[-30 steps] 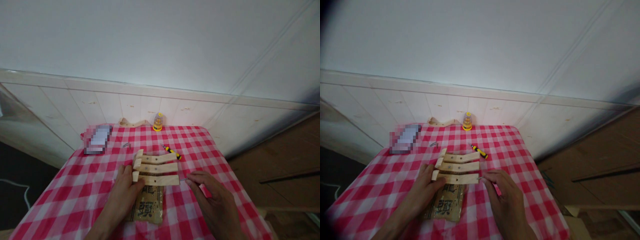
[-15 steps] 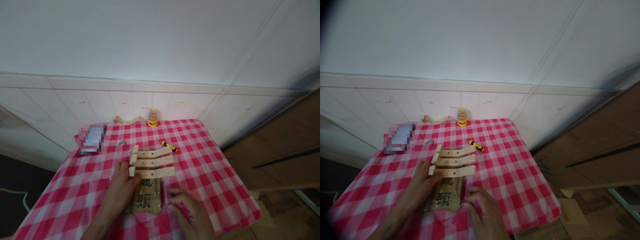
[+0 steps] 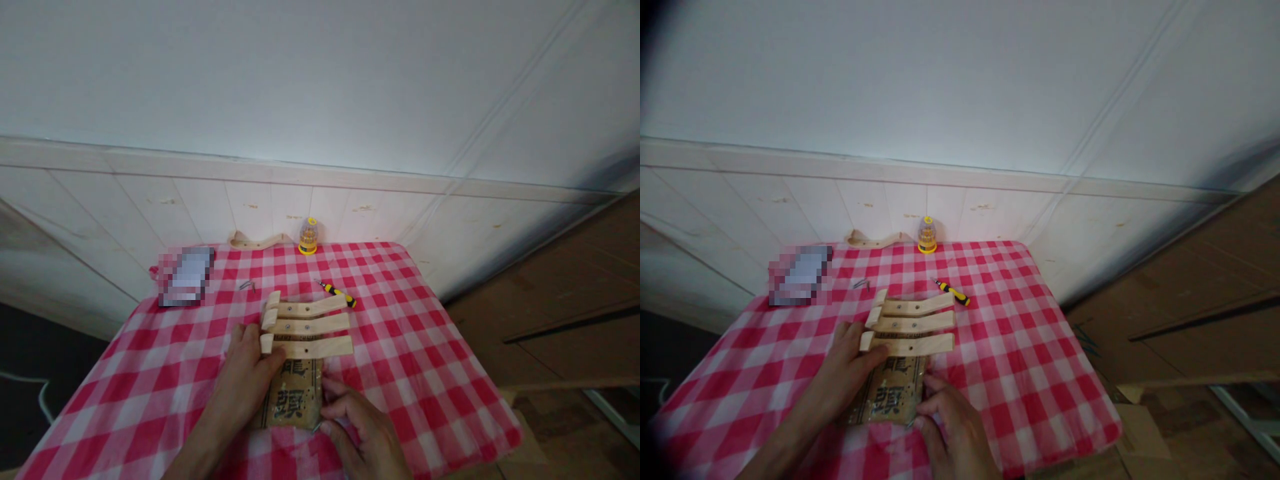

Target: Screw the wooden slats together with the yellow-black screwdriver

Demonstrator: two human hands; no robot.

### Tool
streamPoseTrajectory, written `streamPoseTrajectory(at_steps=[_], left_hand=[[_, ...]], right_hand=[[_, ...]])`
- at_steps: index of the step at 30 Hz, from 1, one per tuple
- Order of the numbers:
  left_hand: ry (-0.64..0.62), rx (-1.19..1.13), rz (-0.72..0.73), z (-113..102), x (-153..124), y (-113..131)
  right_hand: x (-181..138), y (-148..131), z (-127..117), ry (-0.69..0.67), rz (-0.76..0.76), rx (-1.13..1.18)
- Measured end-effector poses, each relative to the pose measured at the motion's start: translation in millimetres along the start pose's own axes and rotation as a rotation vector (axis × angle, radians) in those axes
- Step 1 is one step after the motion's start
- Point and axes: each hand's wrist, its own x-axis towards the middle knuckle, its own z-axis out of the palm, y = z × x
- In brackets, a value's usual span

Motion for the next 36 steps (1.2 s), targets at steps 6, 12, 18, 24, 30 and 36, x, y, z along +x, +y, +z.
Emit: streamPoseTrajectory(at_steps=[6,12,18,24,30,36], left_hand=[[0.010,0.012,-0.006,0.1,-0.9,1.3],[-0.014,0.010,-0.020,-0.3,3.6,-1.9],[-0.011,0.001,-0.018,-1.2,1.4,1.6],[-0.026,0.012,-0.036,-1.5,1.3,2.1],[-0.035,0.025,-0.027,-3.9,-0.2,8.8],[-0.022,0.040,-0.017,-5.0,-1.5,12.5]], right_hand=[[2.3,-1.5,-1.0,-0.019,0.003,-0.016],[2.7,-3.5,-3.7,-0.024,-0.046,-0.058],[5.3,-8.9,-9.1,0.084,-0.159,-0.217],[38.1,-32.0,-25.1,0.301,-0.472,-0.541],[66.9,-58.2,-35.4,0.131,-0.482,-0.603],[81.6,-56.1,-30.6,0.055,-0.396,-0.534]])
